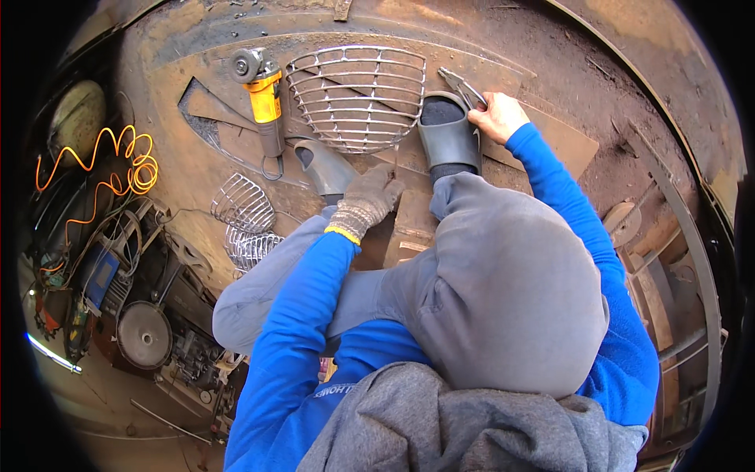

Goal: The person sits on the floor and handles metal wire baskets, using an angle grinder to smooth edges and pliers to bend and cut wires while wearing a glove on one hand.

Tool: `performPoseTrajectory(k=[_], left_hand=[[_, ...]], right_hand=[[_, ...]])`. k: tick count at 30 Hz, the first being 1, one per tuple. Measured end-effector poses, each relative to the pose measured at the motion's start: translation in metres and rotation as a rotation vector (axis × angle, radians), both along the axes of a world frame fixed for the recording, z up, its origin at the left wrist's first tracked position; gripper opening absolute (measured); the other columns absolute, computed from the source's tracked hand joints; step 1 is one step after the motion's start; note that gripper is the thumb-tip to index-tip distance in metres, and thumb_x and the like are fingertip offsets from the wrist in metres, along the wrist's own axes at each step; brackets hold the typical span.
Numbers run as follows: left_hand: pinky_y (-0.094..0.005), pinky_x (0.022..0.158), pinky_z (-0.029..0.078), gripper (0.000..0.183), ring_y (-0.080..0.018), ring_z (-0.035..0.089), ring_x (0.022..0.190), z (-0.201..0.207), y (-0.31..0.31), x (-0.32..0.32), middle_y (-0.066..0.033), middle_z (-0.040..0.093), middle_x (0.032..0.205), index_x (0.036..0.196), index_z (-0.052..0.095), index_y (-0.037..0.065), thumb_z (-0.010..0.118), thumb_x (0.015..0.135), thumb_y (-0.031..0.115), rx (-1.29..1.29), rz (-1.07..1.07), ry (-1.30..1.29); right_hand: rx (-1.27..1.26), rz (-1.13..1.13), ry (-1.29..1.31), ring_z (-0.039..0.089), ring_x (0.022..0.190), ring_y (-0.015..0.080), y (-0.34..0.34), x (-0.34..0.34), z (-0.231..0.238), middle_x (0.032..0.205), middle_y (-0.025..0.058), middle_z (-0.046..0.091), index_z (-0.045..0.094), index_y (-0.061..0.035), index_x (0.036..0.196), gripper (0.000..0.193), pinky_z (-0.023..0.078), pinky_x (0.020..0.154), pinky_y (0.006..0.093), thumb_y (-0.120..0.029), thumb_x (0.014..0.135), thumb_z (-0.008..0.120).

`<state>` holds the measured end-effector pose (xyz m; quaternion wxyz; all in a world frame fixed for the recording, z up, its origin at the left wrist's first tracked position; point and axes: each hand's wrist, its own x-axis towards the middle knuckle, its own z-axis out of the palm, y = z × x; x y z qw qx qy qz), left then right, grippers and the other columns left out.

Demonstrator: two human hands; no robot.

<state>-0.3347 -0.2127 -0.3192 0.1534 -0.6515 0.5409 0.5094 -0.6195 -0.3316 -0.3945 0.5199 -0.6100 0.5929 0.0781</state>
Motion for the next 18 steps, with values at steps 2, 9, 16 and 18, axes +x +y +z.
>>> performPoseTrajectory(k=[2, 9, 16, 18], left_hand=[[-0.0445, 0.093, 0.048, 0.042, -0.0371, 0.063, 0.105, -0.023, 0.017, 0.019, -0.021, 0.065, 0.117, 0.118, 0.061, 0.005, 0.056, 0.093, 0.038, 0.086, 0.19, -0.024], [-0.0491, 0.11, 0.034, 0.049, -0.0351, 0.045, 0.128, -0.053, 0.02, 0.027, -0.0145, 0.051, 0.138, 0.132, 0.049, 0.007, 0.04, 0.099, 0.042, 0.018, 0.421, 0.11], [-0.0602, 0.115, 0.027, 0.065, -0.0364, 0.027, 0.145, -0.024, -0.028, -0.006, -0.0113, 0.028, 0.159, 0.153, 0.029, 0.017, 0.031, 0.101, 0.055, -0.039, -3.424, -1.732], [-0.062, 0.112, 0.029, 0.069, -0.0362, 0.029, 0.144, -0.034, -0.013, 0.002, -0.0113, 0.029, 0.159, 0.153, 0.031, 0.017, 0.033, 0.098, 0.06, 0.143, -3.41, -1.676]], right_hand=[[-0.016, 0.008, -0.019, 0.067, 0.086, 0.0435, 0.0, 0.005, -0.001, 0.084, 0.0307, 0.066, 0.066, 0.0066, 0.086, 0.045, 0.053, 0.079, 0.0467, -0.037, 0.076, 0.062], [-0.012, -0.089, -0.068, 0.069, 0.074, 0.038, 0.005, 0.001, 0.003, 0.075, 0.0253, 0.066, 0.06, 0.0026, 0.084, 0.036, 0.055, 0.072, 0.0444, -0.032, 0.078, 0.066], [0.104, -0.124, -0.11, 0.066, 0.05, 0.025, -0.003, 0.0, 0.024, 0.067, 0.0186, 0.064, 0.056, 0.0022, 0.088, 0.031, 0.055, 0.056, 0.0368, -0.027, 0.082, 0.066], [0.074, -0.065, -0.12, 0.066, 0.05, 0.0255, 0.003, 0.004, 0.02, 0.067, 0.0184, 0.064, 0.056, 0.0027, 0.088, 0.032, 0.055, 0.055, 0.0375, -0.027, 0.082, 0.067]])
